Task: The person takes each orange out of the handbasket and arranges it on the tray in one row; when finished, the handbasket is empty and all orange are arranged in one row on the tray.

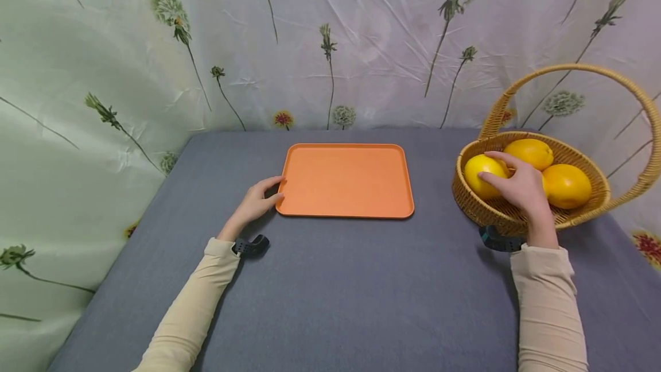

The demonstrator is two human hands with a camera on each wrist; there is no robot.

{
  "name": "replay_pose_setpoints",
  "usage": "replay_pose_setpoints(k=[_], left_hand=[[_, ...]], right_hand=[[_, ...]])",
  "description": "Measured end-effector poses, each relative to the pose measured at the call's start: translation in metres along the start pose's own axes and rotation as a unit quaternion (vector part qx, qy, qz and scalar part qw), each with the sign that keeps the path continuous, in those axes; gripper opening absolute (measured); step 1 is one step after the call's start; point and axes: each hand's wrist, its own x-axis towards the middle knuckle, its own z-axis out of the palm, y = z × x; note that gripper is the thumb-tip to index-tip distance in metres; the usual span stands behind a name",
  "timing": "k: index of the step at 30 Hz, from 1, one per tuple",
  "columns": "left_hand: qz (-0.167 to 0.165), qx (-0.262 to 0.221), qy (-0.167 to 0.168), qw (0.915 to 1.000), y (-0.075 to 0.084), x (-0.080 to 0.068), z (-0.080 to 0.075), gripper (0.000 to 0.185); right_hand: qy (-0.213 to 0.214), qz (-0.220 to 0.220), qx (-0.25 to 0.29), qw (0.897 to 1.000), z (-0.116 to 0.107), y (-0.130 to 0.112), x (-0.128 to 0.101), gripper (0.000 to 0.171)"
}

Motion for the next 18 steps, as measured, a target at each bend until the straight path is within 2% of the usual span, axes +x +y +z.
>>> replay_pose_setpoints(k=[7,11,14,18], left_hand=[[0.007,0.003,0.010,0.9999,0.000,-0.001,0.001,0.049],[0.008,0.002,0.013,0.9999,0.001,-0.002,0.001,0.049],[0.008,-0.002,0.015,0.9999,0.001,-0.002,0.001,0.049],[0.010,0.001,0.015,0.9998,0.000,-0.002,0.000,0.049]], right_hand=[[0.042,0.036,0.059,0.997,0.004,-0.004,-0.001,0.059],[0.065,0.058,0.114,0.990,0.006,-0.004,-0.001,0.055],[0.080,0.070,0.193,0.975,0.006,-0.007,0.000,0.052],[0.104,0.070,0.309,0.943,0.006,-0.012,0.000,0.048]])
